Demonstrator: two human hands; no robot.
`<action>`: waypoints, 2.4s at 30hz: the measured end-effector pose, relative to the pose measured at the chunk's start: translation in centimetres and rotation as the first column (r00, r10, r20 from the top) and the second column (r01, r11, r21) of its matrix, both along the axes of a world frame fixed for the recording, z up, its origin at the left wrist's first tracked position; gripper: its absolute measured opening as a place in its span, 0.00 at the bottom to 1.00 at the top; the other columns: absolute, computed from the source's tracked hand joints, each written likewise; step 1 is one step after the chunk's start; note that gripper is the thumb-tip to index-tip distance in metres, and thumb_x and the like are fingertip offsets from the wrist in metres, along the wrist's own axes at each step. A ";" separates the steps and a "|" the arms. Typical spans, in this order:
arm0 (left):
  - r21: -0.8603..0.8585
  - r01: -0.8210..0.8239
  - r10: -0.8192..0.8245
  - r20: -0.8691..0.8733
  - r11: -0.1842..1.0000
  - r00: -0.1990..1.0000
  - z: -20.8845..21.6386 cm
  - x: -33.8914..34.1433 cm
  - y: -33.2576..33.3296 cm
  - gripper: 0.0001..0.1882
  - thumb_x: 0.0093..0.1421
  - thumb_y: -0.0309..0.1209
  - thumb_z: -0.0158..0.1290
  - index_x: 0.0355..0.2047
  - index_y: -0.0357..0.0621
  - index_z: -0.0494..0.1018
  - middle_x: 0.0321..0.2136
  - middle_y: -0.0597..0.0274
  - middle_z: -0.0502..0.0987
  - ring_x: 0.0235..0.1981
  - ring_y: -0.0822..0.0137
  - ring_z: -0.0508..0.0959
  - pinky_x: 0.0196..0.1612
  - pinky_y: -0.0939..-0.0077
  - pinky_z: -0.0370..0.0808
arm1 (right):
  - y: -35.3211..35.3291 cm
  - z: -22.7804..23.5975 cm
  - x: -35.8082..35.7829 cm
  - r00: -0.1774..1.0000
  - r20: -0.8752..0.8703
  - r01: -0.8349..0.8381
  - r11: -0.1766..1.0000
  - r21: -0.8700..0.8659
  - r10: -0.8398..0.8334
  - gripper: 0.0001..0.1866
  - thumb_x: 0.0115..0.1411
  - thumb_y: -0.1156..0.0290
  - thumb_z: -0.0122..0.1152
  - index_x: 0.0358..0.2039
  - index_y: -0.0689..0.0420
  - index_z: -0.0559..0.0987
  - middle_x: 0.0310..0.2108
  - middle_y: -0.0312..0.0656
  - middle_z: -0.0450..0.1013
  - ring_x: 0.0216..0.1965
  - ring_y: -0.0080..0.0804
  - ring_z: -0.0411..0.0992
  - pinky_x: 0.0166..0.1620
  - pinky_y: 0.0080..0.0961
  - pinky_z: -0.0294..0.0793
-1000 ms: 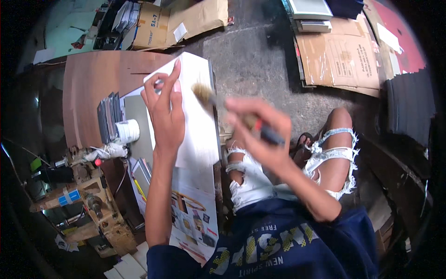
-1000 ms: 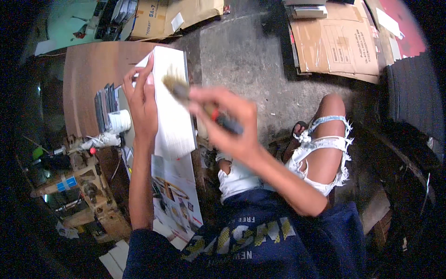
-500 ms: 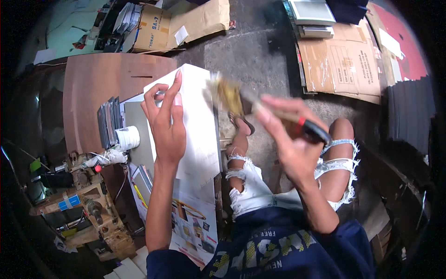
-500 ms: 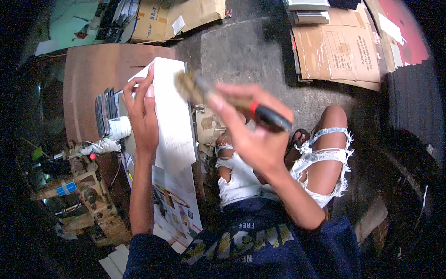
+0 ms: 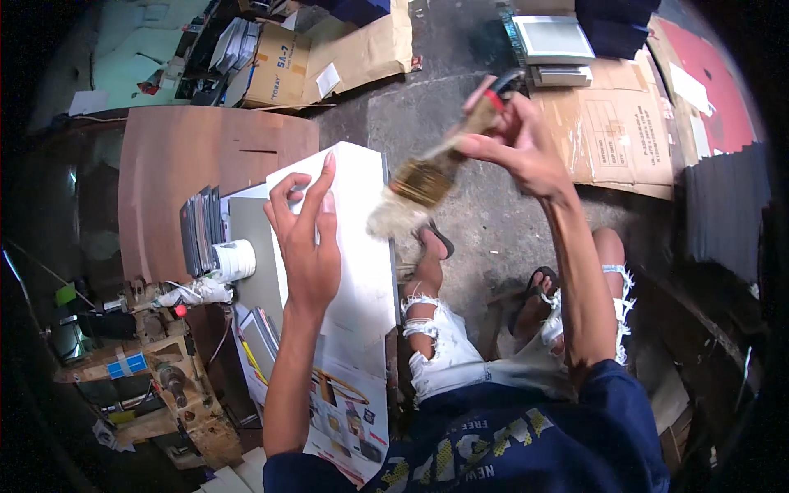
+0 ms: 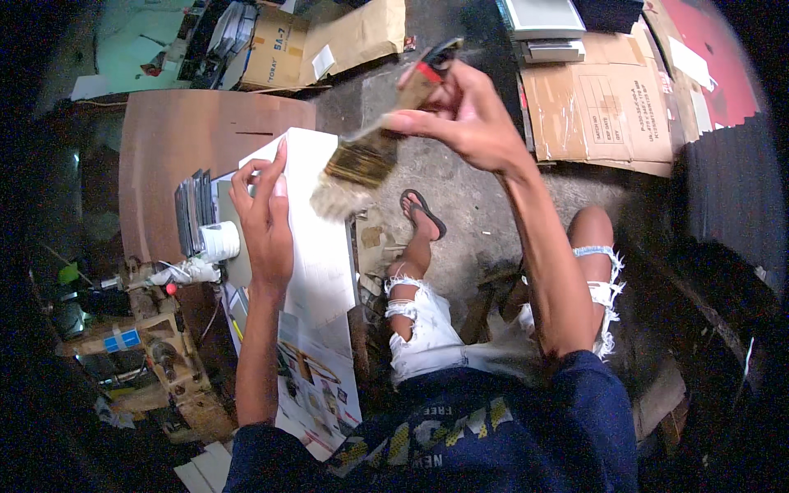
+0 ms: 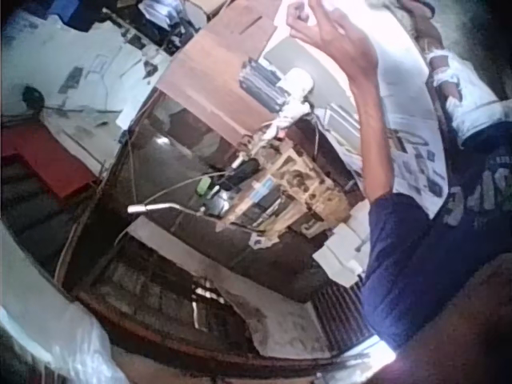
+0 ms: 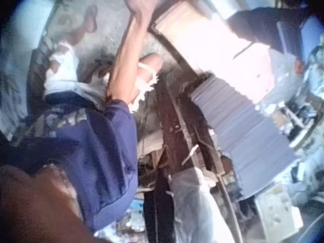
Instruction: The person applies glue to the spine of a book block using a brush, attaches a cover, and stacks the assembled blocks on a nearby surface.
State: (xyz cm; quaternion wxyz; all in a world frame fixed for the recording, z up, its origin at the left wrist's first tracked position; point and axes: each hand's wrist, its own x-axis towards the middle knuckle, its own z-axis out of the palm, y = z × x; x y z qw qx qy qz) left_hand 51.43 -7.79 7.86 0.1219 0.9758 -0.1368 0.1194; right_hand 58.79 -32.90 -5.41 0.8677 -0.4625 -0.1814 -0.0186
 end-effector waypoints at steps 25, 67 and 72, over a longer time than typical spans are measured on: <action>-0.021 0.018 -0.019 -0.023 1.000 1.000 -0.2 0.1 0.8 0.27 0.59 0.24 0.44 0.59 0.47 0.73 0.47 0.51 0.66 0.50 0.56 0.63 0.57 0.64 0.59 | 3.7 3.1 2.0 0.943 -0.011 0.334 0.938 0.091 -0.334 0.22 0.56 0.72 0.72 0.47 0.62 0.72 0.41 0.43 0.77 0.42 0.29 0.77 0.46 0.30 0.81; -0.023 0.016 -0.016 0.011 1.000 1.000 0.0 -0.2 0.4 0.23 0.64 0.23 0.45 0.59 0.50 0.73 0.45 0.53 0.67 0.49 0.58 0.63 0.57 0.64 0.59 | 5.0 8.8 -4.4 0.620 -0.130 0.785 0.613 0.095 -0.774 0.10 0.55 0.79 0.69 0.34 0.62 0.75 0.27 0.40 0.78 0.27 0.24 0.77 0.31 0.23 0.77; -0.027 0.050 -0.049 0.026 0.998 0.998 0.1 -0.1 0.4 0.22 0.65 0.25 0.47 0.59 0.51 0.74 0.45 0.53 0.67 0.48 0.58 0.64 0.56 0.64 0.59 | 7.3 5.8 -11.7 0.797 0.204 0.600 0.784 -0.157 -0.569 0.14 0.49 0.84 0.70 0.38 0.63 0.81 0.36 0.47 0.80 0.33 0.32 0.80 0.38 0.26 0.78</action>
